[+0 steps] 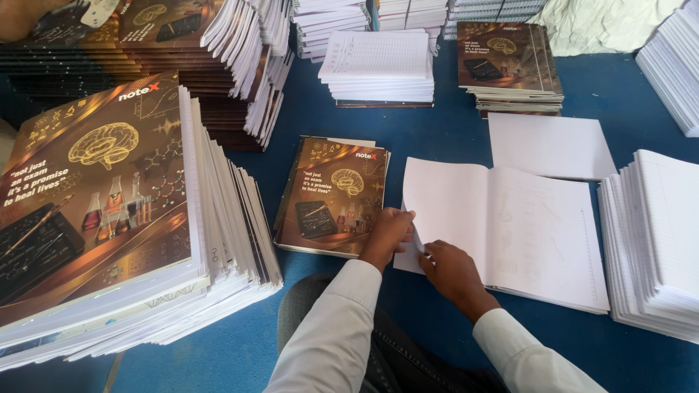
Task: The person assembles notebooks by inserting loose index pages into open covers and stacking the completed units. The person repeatedly picks up a cover, inserts a page, closes the cover, and places the finished notebook onto a growing stack.
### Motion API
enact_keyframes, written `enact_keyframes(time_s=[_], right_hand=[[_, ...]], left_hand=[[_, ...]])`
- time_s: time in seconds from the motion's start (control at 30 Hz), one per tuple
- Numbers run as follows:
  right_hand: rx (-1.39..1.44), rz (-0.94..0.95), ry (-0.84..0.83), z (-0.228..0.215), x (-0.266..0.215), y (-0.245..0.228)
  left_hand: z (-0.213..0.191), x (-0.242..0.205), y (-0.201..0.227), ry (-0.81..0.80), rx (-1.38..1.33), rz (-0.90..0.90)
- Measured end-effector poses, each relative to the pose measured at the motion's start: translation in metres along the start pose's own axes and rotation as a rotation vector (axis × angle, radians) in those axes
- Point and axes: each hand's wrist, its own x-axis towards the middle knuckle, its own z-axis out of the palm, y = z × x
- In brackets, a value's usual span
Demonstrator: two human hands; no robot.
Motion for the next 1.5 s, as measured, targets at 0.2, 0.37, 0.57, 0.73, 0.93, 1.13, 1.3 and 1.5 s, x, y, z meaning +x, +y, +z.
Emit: enact_keyframes(time_s=[0.2,0.37,0.57,0.73,0.93,1.13,1.3,1.5], right_hand=[[0.098,0.223,0.048,-0.021,-0.001,-0.008],[0.072,0.239,0.117,-0.037,-0.005,-0.006],[0.211,-0.064,0.234,-0.036,-0.011,0.009],[-0.11,-0.033,0.044,-0.046,-0.016,0.003],[-0.092,-0.104,-0.047,-0.067,-0.023,0.003],[-0.067,0.048,0.119,-0.111,-0.02,0.054],[-0.18,0.141,0.252,-0.151,-0.023,0.118],[-0.449,0.342,0.378,-0.179,-0.038,0.207]], left_hand=[[0.0,0.0,0.004,0.1,-0.009,0.038],[-0.001,-0.004,0.011,0.139,0.102,0.14],[0.007,-0.027,0.029,-0.005,0.167,0.048],[0.011,-0.034,0.027,-0.095,0.188,0.095],[0.012,-0.024,0.018,-0.086,0.269,0.181],[0.009,-0.03,0.021,-0.075,0.293,0.2],[0.009,-0.036,0.024,-0.073,0.282,0.248],[0.007,-0.034,0.02,-0.069,0.183,0.272]])
